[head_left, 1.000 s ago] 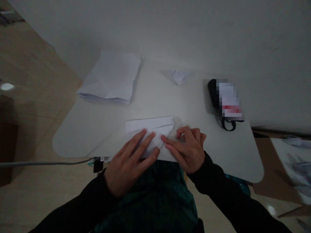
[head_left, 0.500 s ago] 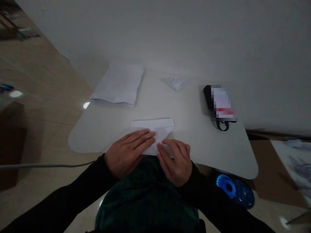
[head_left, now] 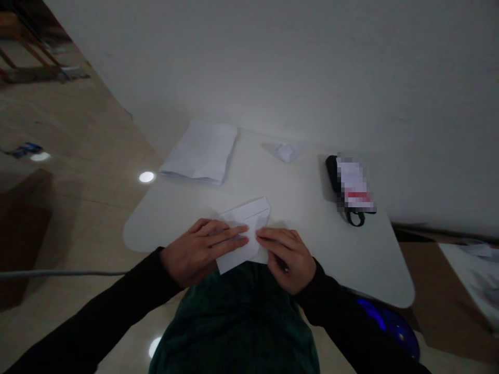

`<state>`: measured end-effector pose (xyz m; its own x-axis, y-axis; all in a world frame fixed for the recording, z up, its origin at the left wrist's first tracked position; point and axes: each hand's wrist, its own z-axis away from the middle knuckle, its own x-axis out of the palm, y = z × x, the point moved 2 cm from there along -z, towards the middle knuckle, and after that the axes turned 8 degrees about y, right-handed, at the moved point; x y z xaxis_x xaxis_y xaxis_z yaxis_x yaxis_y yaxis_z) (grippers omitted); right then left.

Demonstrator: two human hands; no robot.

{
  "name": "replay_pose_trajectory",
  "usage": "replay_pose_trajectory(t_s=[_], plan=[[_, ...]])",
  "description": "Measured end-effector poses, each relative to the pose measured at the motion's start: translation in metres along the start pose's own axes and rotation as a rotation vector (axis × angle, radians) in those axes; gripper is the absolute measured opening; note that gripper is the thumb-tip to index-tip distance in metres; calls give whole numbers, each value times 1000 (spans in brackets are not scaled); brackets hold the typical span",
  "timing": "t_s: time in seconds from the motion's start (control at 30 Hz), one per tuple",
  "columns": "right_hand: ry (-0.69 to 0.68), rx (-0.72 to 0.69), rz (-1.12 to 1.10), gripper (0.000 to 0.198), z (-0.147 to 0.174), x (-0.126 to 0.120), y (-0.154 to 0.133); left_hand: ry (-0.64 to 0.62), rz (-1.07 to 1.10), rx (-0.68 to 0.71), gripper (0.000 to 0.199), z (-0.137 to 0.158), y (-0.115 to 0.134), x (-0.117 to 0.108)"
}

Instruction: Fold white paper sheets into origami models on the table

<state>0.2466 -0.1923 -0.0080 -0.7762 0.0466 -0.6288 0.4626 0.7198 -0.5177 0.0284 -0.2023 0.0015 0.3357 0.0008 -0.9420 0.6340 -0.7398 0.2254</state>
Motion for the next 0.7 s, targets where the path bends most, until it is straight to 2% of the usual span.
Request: replay_pose_trajectory(t_s=[0.17, 0.33, 0.5, 0.7], plan=[[-25, -62, 19, 38, -2, 2, 10, 106, 175, -52, 36, 1, -11, 0], [-31, -55, 43, 31, -6, 1, 6, 212, 314, -238, 17, -14, -7, -1], [-64, -64, 86, 29, -6, 0, 7, 213, 323, -447, 14, -28, -6, 2], [-71, -58, 94, 23, -6, 0, 8, 185, 223, -524, 18, -35, -8, 6]])
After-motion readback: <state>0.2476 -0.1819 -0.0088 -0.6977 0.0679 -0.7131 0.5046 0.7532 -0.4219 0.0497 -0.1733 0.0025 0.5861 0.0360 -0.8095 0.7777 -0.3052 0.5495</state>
